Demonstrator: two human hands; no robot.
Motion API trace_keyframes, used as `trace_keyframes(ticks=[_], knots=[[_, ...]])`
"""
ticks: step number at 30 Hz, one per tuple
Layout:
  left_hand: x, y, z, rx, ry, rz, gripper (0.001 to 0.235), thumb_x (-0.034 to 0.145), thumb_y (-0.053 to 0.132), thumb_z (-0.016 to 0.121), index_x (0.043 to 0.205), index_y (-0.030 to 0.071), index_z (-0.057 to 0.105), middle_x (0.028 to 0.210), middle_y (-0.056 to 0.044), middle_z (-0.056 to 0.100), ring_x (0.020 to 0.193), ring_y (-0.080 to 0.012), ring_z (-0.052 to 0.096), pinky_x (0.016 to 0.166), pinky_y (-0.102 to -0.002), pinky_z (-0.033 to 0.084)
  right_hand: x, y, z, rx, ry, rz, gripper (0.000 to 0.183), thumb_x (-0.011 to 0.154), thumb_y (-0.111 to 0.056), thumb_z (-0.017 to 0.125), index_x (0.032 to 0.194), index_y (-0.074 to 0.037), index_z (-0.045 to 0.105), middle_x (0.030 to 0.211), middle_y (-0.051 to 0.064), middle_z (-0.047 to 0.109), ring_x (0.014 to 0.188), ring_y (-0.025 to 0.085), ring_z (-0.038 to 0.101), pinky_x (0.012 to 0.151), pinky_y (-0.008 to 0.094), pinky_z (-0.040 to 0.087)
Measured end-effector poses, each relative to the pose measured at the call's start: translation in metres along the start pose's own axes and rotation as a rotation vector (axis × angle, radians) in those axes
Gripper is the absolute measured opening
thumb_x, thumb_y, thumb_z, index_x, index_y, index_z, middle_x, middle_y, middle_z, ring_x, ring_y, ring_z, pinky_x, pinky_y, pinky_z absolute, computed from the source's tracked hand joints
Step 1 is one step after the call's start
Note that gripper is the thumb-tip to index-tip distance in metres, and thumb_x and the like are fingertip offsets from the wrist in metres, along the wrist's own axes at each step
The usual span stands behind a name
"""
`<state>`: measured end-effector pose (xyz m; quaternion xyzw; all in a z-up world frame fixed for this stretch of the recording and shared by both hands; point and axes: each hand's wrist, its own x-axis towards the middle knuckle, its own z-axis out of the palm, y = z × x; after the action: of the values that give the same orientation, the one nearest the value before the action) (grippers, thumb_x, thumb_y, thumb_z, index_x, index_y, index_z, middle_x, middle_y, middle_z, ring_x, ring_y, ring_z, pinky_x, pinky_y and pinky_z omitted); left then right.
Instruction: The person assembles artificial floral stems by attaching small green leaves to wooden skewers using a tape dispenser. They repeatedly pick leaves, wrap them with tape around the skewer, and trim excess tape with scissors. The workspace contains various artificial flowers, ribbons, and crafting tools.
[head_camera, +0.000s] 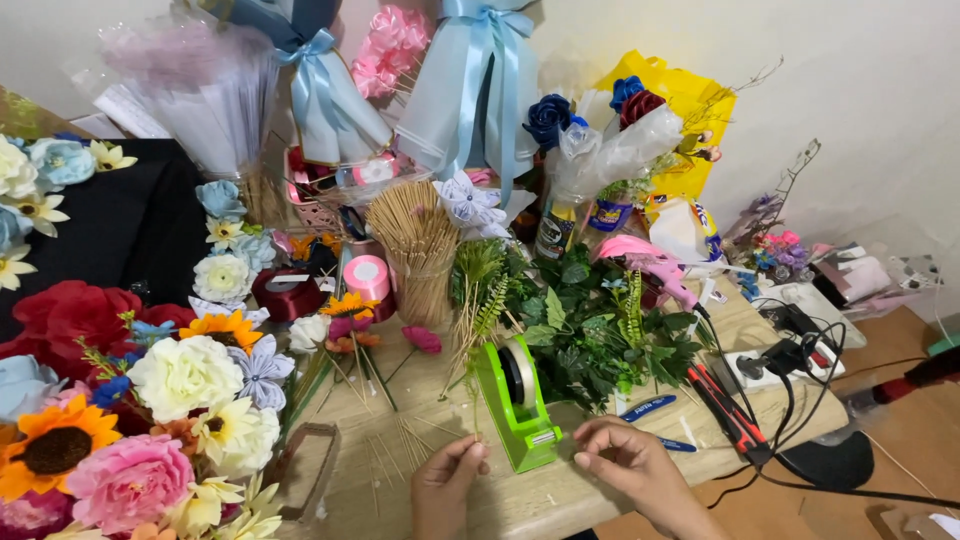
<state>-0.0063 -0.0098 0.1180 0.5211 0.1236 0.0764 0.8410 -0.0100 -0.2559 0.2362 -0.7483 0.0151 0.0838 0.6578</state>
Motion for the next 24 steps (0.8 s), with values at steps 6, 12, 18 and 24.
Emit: trace_keyframes(ticks=[6, 12, 18, 24], knots=[[-0.009, 0.014, 0.0, -0.118, 0.074, -0.144, 0.031, 0.082, -0.007, 0.075, 0.112, -0.014, 0.079, 0.101, -0.031, 0.083, 0.081, -0.0269, 0.073, 0.079, -0.038, 0.065, -0.009, -0.03, 0.017, 0.138, -0.152, -0.132, 0.011, 0.081, -0.003, 0.081, 0.074, -0.007, 0.073, 0.103, 0.014, 0.074, 0.096, 0.024, 0.069, 0.086, 0.04, 0.054], [-0.023, 0.008, -0.001, -0.245, 0.05, -0.298, 0.035, 0.081, -0.012, 0.076, 0.116, -0.013, 0.077, 0.089, -0.029, 0.077, 0.074, -0.0333, 0.07, 0.076, -0.043, 0.064, -0.008, -0.053, 0.047, 0.097, -0.407, -0.293, 0.014, 0.088, -0.004, 0.078, 0.083, -0.01, 0.067, 0.099, 0.009, 0.067, 0.09, 0.017, 0.063, 0.08, 0.031, 0.048], [-0.036, 0.011, 0.002, -0.204, 0.03, -0.156, 0.021, 0.076, -0.013, 0.079, 0.096, -0.017, 0.079, 0.084, -0.036, 0.081, 0.066, -0.0372, 0.075, 0.065, -0.048, 0.069, -0.002, -0.063, 0.057, 0.027, -0.512, -0.336, 0.012, 0.094, -0.012, 0.075, 0.088, -0.012, 0.065, 0.103, 0.006, 0.061, 0.095, 0.015, 0.061, 0.086, 0.03, 0.048], [-0.05, 0.034, 0.009, -0.088, -0.002, -0.104, 0.019, 0.075, -0.009, 0.084, 0.093, -0.013, 0.083, 0.073, -0.028, 0.083, 0.058, -0.0332, 0.077, 0.063, -0.038, 0.066, -0.002, -0.068, 0.058, 0.027, -0.522, -0.335, 0.012, 0.094, -0.014, 0.076, 0.086, -0.011, 0.066, 0.1, 0.005, 0.059, 0.092, 0.015, 0.061, 0.084, 0.029, 0.048]])
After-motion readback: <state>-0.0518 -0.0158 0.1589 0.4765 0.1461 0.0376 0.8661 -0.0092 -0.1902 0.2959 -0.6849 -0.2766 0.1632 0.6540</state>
